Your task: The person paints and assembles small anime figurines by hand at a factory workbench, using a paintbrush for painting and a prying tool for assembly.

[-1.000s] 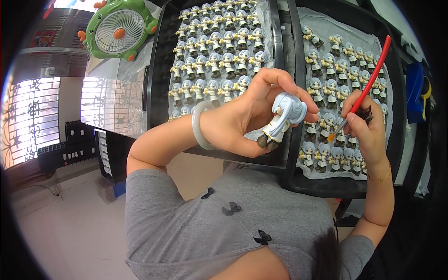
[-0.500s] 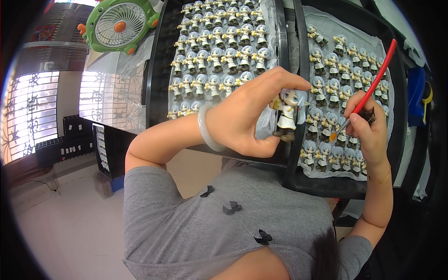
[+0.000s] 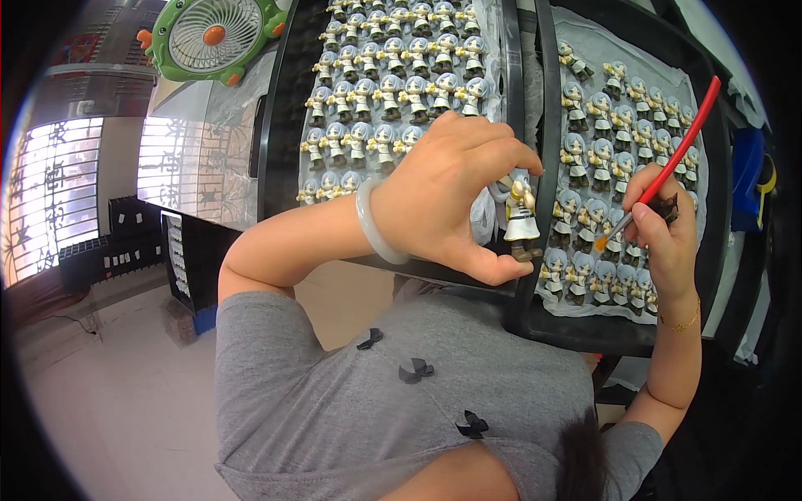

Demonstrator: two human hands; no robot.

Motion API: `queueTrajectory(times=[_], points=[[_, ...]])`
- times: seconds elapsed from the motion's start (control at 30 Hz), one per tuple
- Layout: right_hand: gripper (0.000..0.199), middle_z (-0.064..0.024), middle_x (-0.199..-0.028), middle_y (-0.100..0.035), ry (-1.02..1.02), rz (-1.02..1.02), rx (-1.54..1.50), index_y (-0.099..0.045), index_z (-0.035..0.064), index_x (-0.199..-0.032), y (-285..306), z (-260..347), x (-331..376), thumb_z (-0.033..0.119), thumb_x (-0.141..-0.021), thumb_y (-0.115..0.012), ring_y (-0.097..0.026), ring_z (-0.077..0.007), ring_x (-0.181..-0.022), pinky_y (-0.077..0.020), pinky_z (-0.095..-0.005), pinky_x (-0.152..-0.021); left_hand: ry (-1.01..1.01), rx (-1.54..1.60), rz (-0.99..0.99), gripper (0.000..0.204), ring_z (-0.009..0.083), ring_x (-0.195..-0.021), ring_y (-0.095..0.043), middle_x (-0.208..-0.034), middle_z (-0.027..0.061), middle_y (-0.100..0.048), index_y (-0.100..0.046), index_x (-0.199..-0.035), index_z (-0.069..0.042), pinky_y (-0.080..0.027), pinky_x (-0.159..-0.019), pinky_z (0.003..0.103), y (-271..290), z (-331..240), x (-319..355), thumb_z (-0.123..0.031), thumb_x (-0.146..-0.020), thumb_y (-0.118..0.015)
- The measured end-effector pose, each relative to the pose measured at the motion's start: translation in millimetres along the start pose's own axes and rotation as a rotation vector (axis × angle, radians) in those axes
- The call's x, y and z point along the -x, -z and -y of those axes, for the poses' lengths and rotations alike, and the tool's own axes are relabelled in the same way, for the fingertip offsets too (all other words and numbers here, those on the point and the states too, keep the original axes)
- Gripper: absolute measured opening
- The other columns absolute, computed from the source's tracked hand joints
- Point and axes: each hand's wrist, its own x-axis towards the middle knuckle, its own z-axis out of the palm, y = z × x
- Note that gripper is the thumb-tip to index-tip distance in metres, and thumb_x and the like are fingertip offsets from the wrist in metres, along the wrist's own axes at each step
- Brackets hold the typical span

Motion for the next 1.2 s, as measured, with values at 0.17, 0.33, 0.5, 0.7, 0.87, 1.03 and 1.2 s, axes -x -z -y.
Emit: queueTrajectory(times=[0.17,0.33,0.5,0.7,0.87,1.03,1.2], points=[[0.008,-0.0018,-0.078,-0.049,0.006,0.0,0.012,-0.051,0.0018,-0.08,1,-2,0,0.008,-0.075,-0.049,-0.044,-0.0053,-0.059,-0.0402,-0.0186,-0.052,0.003,-0.006,0.003,0.062,0.0228,-0.069,-0.051,-0.076,0.007,-0.053,-0.057,-0.093,-0.003,-0.033,-0.067,0.03,-1,1,1,-0.042,-0.048,-0.073],[0.008,-0.0018,-0.079,-0.049,0.013,0.005,0.016,-0.051,0.002,-0.08,0,-2,1,0.008,-0.075,-0.049,-0.044,-0.0053,-0.06,-0.0404,-0.0185,-0.052,0.01,-0.017,0.023,0.061,0.023,-0.069,-0.052,-0.075,0.0069,-0.054,-0.057,-0.09,-0.003,-0.034,-0.067,0.03,0,1,2,-0.044,-0.048,-0.073],[0.01,-0.0018,-0.078,-0.05,0.024,0.009,0.041,-0.051,0.0019,-0.08,-2,-3,-1,0.01,-0.075,-0.05,-0.044,-0.0052,-0.059,-0.0405,-0.0182,-0.051,0.047,-0.018,0.059,0.06,0.0244,-0.072,-0.054,-0.078,0.0084,-0.055,-0.057,-0.091,-0.003,-0.036,-0.068,0.031,3,1,4,-0.044,-0.05,-0.072],[0.011,-0.0025,-0.078,-0.049,0.03,-0.033,0.052,-0.051,0.0022,-0.08,2,-12,1,0.012,-0.077,-0.049,-0.044,-0.0051,-0.057,-0.0375,-0.0174,-0.05,0.176,-0.132,-0.002,0.06,0.0209,-0.084,-0.054,-0.095,0.0101,-0.054,-0.049,-0.109,-0.003,-0.043,-0.075,0.03,44,20,9,-0.025,-0.057,-0.07],[0.012,-0.0019,-0.077,-0.047,0.012,-0.025,0.092,-0.05,0.0025,-0.079,3,-11,1,0.014,-0.076,-0.049,-0.043,-0.0047,-0.057,-0.0375,-0.017,-0.05,0.476,-0.045,0.443,0.061,0.0267,-0.088,-0.055,-0.101,0.0138,-0.052,-0.044,-0.112,-0.004,-0.045,-0.076,0.033,52,35,56,-0.012,-0.058,-0.069],[0.012,-0.0013,-0.076,-0.046,0.005,0.0,0.118,-0.05,0.003,-0.079,1,-13,0,0.015,-0.077,-0.048,-0.042,-0.0042,-0.057,-0.0374,-0.0164,-0.049,0.371,-0.131,0.532,0.057,0.0293,-0.09,-0.054,-0.103,0.0119,-0.049,-0.044,-0.108,-0.005,-0.045,-0.076,0.036,20,46,91,-0.005,-0.058,-0.071],[0.014,-0.0007,-0.075,-0.045,0.033,-0.041,0.154,-0.049,0.0033,-0.08,5,-18,3,0.017,-0.079,-0.047,-0.042,-0.0036,-0.056,-0.0362,-0.0161,-0.049,0.351,0.002,0.412,0.045,0.0286,-0.091,-0.055,-0.105,0.0109,-0.054,-0.054,-0.102,-0.006,-0.046,-0.077,0.035,45,48,85,-0.002,-0.061,-0.07]])
